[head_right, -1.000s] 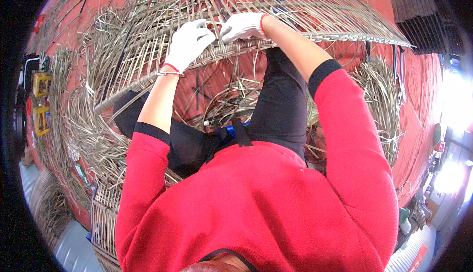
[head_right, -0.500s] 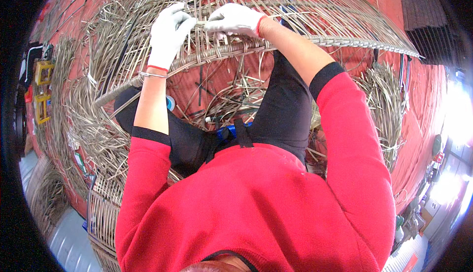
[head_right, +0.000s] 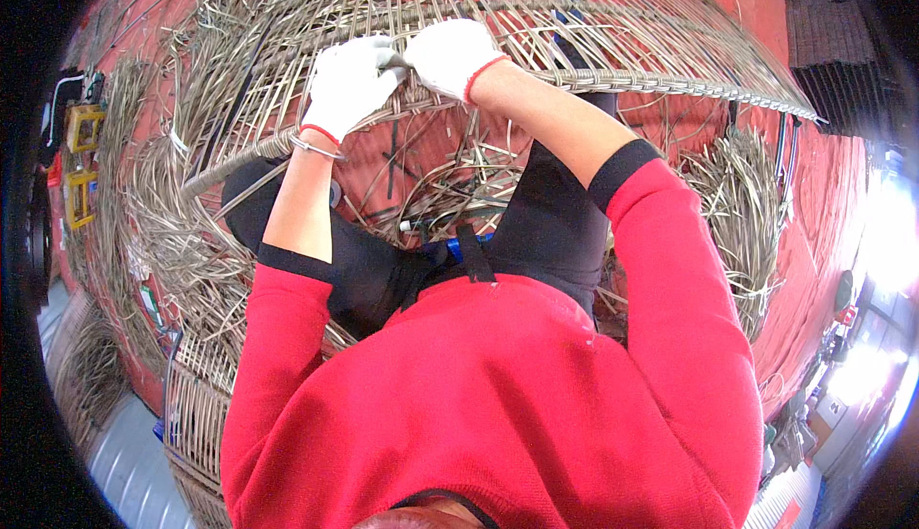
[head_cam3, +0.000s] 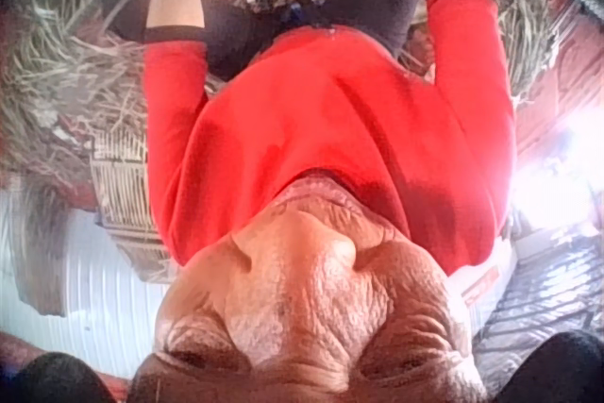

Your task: The person weaves thin dried plant strips into a large circular basket frame using both hands. They repeatedly thread and pull the strips through the existing weave to build up the basket wall.

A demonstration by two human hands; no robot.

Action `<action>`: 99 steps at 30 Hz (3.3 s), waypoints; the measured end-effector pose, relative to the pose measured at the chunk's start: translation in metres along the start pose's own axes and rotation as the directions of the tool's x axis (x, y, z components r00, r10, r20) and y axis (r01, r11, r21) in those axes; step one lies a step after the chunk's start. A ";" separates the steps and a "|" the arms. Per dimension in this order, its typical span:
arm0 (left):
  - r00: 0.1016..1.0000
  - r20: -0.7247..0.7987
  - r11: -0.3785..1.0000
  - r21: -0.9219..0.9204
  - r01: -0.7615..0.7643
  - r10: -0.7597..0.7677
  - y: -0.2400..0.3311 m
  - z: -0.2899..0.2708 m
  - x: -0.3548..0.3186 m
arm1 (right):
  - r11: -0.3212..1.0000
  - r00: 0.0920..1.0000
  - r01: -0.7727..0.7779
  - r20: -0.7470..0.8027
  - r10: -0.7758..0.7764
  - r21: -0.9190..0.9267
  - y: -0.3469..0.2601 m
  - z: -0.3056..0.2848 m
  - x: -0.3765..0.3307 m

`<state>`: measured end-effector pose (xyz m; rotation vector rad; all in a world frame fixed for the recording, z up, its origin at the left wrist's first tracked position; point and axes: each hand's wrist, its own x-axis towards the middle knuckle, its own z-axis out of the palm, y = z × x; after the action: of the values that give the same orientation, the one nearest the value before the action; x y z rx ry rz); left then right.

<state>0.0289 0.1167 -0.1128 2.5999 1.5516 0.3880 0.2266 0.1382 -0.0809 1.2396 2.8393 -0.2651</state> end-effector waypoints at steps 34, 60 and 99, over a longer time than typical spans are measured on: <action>0.999 0.024 0.991 -0.128 0.039 -0.036 -0.004 0.006 -0.005 | 0.615 0.967 -0.139 0.240 -0.085 0.777 0.044 0.024 0.003; 0.996 0.010 0.884 -0.460 0.079 -0.083 -0.019 0.031 -0.006 | 0.406 0.650 -0.076 -0.263 0.713 0.911 -0.134 0.074 -0.075; 0.979 -0.040 0.528 -0.846 0.073 -0.201 0.030 -0.069 -0.041 | 0.974 0.944 -0.132 -0.277 0.181 0.187 0.008 0.014 -0.075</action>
<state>0.0184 0.0628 -0.0468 1.6820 1.1305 1.0188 0.2833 0.0868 -0.0888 1.6592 2.9856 -0.3453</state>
